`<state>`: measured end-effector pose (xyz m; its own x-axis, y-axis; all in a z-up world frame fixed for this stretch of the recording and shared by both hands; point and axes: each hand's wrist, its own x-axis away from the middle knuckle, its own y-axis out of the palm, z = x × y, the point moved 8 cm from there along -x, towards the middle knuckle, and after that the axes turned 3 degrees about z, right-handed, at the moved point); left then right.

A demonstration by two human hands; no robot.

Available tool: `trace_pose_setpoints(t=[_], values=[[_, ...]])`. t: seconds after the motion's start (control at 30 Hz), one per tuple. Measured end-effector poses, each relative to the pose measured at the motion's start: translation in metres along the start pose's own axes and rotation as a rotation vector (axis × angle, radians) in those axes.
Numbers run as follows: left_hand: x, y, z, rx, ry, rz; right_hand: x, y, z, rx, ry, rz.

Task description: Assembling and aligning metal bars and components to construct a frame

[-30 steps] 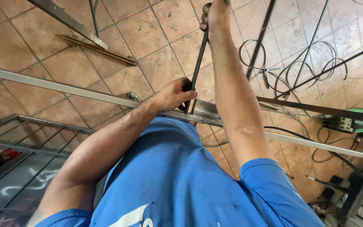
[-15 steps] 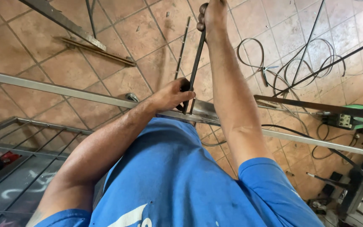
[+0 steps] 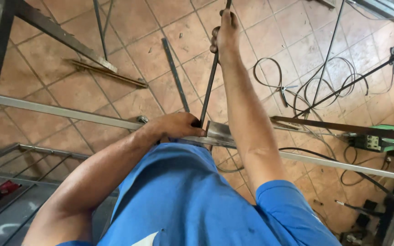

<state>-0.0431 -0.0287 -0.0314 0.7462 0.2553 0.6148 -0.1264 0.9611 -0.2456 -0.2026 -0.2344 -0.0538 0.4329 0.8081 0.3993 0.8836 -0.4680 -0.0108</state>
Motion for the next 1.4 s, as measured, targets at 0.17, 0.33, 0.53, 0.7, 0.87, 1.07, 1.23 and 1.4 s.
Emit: trace_pose_setpoints(t=[0.17, 0.33, 0.53, 0.7, 0.87, 1.07, 1.23, 1.4], values=[[0.016, -0.004, 0.007, 0.037, -0.113, -0.021, 0.006, -0.002, 0.005, 0.027, 0.079, 0.047], [0.02, -0.005, 0.011, 0.044, -0.145, -0.016, 0.007, -0.002, 0.003, 0.036, 0.07, 0.038], [0.025, -0.011, 0.018, 0.009, -0.225, 0.009, 0.015, -0.002, 0.0, 0.152, 0.06, 0.014], [0.012, -0.002, 0.011, -0.016, -0.166, -0.052, 0.007, -0.004, 0.009, 0.11, 0.096, 0.024], [0.012, -0.005, 0.006, 0.003, -0.199, 0.039, 0.006, -0.002, 0.01, 0.07, 0.092, 0.02], [0.014, -0.004, 0.007, 0.055, -0.203, 0.046, 0.007, -0.001, 0.008, 0.105, 0.105, 0.034], [0.016, -0.005, 0.01, 0.044, -0.203, 0.015, 0.006, -0.002, 0.011, 0.092, 0.121, 0.042], [0.012, -0.004, 0.007, 0.075, -0.184, 0.001, 0.034, -0.007, -0.01, 0.149, 0.128, -0.02]])
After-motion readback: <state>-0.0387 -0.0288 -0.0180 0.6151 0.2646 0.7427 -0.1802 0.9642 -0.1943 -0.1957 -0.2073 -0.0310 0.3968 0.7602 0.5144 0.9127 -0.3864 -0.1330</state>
